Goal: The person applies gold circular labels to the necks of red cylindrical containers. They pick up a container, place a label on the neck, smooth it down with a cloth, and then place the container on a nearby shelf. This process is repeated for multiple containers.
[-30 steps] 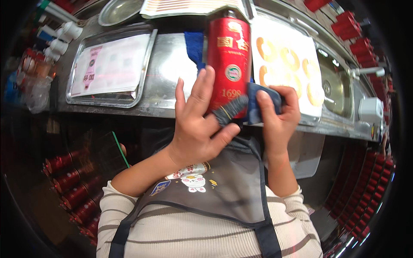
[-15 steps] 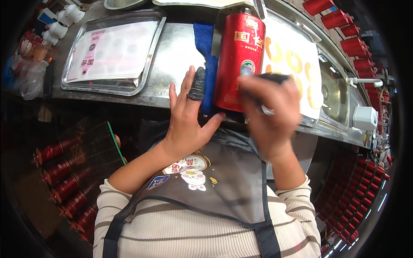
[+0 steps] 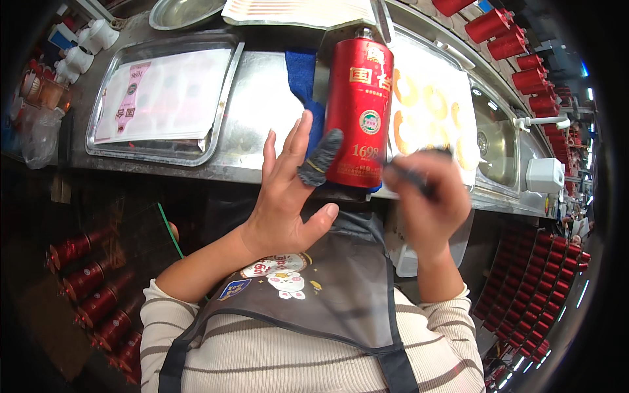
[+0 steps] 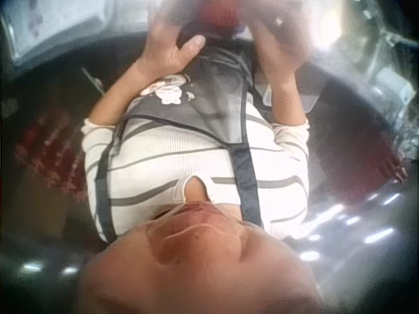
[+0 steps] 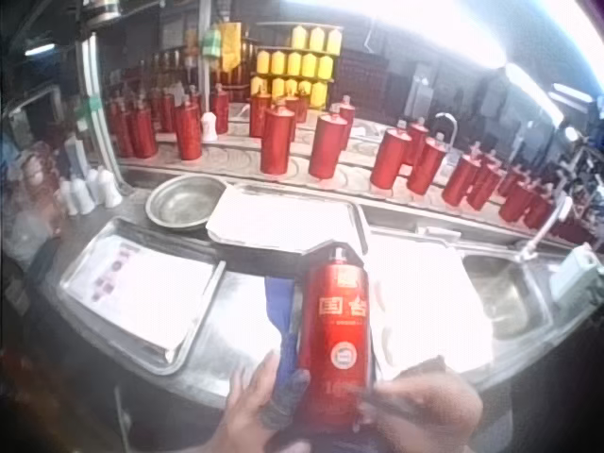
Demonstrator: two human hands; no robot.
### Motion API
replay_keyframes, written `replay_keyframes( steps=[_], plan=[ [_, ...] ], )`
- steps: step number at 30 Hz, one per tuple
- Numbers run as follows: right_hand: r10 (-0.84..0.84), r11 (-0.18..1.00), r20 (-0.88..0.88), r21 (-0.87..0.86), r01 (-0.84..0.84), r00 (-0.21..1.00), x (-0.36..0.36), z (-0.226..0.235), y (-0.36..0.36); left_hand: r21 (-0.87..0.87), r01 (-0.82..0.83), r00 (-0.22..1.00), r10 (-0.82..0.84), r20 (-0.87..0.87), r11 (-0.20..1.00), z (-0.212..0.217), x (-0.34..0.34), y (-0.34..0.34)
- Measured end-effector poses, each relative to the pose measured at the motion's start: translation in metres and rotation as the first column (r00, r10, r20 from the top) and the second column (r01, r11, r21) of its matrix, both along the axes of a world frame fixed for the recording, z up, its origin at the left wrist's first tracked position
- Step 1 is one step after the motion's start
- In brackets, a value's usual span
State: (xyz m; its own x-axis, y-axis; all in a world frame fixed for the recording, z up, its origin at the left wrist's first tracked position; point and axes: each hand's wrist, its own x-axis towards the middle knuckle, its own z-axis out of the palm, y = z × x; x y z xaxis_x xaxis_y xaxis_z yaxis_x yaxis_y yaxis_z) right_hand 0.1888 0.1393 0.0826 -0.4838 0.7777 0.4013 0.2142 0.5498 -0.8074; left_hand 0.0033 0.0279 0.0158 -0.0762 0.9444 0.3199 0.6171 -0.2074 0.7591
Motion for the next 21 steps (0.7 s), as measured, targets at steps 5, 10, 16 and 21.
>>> replay_keyframes(
  steps=[5, 10, 16, 21],
  plan=[
    [-0.212, 0.947, -0.24, -0.29, 0.139, 0.947, -0.035, -0.01, 0.055, 0.08, -0.058, 0.993, 0.066, -0.101, 0.995, 0.024, -0.005, 0.061],
    [-0.335, 0.919, -0.223, -0.289, 0.266, 0.915, -0.041, -0.039, 0.084, 0.07, -0.18, 0.981, 0.185, -0.06, 0.981, 0.009, -0.008, 0.084],
    [-0.379, 0.895, -0.256, -0.345, 0.283, 0.889, -0.028, -0.06, 0.088, -0.111, -0.241, 0.958, 0.255, 0.134, 0.964, -0.008, -0.019, 0.073],
    [-0.21, 0.972, -0.219, -0.148, 0.18, 0.953, -0.055, -0.02, 0.084, 0.086, -0.187, 0.979, 0.193, -0.064, 0.979, 0.017, -0.016, 0.091]
  ],
)
